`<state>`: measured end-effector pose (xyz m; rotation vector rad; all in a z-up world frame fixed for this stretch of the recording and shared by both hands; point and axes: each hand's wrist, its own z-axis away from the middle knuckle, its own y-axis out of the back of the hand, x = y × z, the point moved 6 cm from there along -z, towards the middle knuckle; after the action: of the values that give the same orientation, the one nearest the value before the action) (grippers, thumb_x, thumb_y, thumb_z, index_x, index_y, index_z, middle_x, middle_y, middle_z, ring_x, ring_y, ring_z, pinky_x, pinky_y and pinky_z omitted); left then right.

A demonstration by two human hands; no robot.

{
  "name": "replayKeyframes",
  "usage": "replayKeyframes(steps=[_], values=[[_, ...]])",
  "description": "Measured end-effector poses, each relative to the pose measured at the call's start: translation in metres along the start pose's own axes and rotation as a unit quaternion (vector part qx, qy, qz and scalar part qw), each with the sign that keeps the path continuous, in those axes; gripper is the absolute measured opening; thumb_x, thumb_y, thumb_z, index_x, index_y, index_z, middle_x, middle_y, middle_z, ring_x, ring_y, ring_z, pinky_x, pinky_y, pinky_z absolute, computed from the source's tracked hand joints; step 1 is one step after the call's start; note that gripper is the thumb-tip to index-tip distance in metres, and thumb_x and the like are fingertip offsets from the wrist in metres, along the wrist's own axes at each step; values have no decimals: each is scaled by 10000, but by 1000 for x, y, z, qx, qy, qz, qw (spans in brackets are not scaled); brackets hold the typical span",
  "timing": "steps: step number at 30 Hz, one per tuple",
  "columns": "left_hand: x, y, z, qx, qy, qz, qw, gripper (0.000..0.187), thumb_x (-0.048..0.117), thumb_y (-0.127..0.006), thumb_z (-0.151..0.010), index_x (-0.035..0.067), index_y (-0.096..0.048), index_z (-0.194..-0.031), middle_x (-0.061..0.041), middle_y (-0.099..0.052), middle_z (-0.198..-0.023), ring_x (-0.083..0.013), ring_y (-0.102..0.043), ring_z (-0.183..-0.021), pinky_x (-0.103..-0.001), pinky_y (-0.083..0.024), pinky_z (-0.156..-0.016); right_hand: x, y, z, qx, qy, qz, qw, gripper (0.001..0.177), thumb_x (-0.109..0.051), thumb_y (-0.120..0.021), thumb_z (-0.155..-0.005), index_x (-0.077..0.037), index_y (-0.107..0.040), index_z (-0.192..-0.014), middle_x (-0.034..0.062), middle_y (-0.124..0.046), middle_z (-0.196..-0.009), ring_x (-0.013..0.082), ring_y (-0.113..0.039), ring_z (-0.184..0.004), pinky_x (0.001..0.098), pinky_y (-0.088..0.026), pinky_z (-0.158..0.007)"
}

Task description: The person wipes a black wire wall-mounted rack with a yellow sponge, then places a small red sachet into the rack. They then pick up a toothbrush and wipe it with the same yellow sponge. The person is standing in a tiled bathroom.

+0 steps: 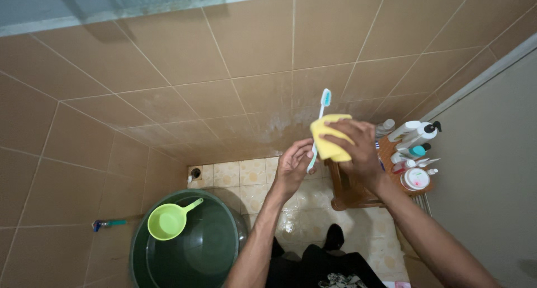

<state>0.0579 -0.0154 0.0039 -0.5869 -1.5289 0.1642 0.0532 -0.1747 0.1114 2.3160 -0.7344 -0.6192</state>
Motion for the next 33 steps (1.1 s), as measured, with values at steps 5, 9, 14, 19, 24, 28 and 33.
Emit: replayKeyframes(steps=[5, 9, 14, 19, 24, 28, 33], values=[[-1, 1, 2, 8, 17, -9, 1000, 339, 104, -552, -1058, 33, -555, -1389, -46, -695, -1191, -101, -631, -941, -260, -529, -728, -9, 2, 6, 2, 8, -31, 999, 561, -220, -843, -732, -225, -678, -1269, -18, -656, -1370, 243, -561, -1293, 449, -403, -1052], [-1, 0, 4, 1, -13, 10, 1000, 342, 80, -555, -1057, 31, -545, -1395, -43, -684, -1219, -85, -626, -1027, -258, -521, -784, -9, 1, 8, -22, 68, -24, 997, 547, -250, -850, -695, -241, -700, -1222, -18, -667, -1351, 245, -560, -1265, 453, -393, -1015], [-10, 2, 3, -13, -1, -9, 1000, 352, 74, -563, -1060, 21, -556, -1408, -75, -696, -1155, -100, -628, -940, -259, -509, -715, 4, 3, 2, 16, -8, -6, 1000, 551, -188, -818, -731, -219, -685, -1265, -15, -635, -1410, 258, -542, -1318, 457, -394, -1061], [-9, 2, 7, -9, -18, 20, 1000, 341, 70, -545, -1074, 37, -558, -1413, -45, -680, -1185, -92, -613, -959, -250, -491, -719, -18, 0, 11, -12, 81, -26, 996, 554, -243, -825, -715, -208, -682, -1249, -9, -628, -1374, 273, -538, -1255, 483, -368, -1007], [-9, -1, 8, -8, -3, -36, 999, 324, 35, -543, -1057, 30, -574, -1380, -55, -696, -1204, -105, -642, -1013, -271, -537, -724, -6, 7, 11, 15, 9, -4, 1000, 532, -174, -821, -758, -216, -695, -1273, -16, -645, -1400, 256, -543, -1290, 469, -387, -1044], [-16, -3, 7, -10, 0, -27, 1000, 334, 31, -541, -1065, 44, -576, -1397, -64, -698, -1170, -123, -639, -958, -264, -533, -703, 3, 9, 13, 33, -11, 8, 999, 583, -142, -806, -727, -228, -680, -1290, -22, -641, -1406, 259, -531, -1312, 478, -409, -1076], [-17, -2, 9, -22, -21, 10, 999, 362, 32, -521, -1050, 44, -556, -1410, -40, -677, -1218, -99, -630, -1015, -251, -520, -743, -13, 3, 27, -22, 97, -13, 995, 579, -212, -831, -675, -221, -670, -1231, -9, -637, -1371, 283, -535, -1277, 508, -383, -1001]])
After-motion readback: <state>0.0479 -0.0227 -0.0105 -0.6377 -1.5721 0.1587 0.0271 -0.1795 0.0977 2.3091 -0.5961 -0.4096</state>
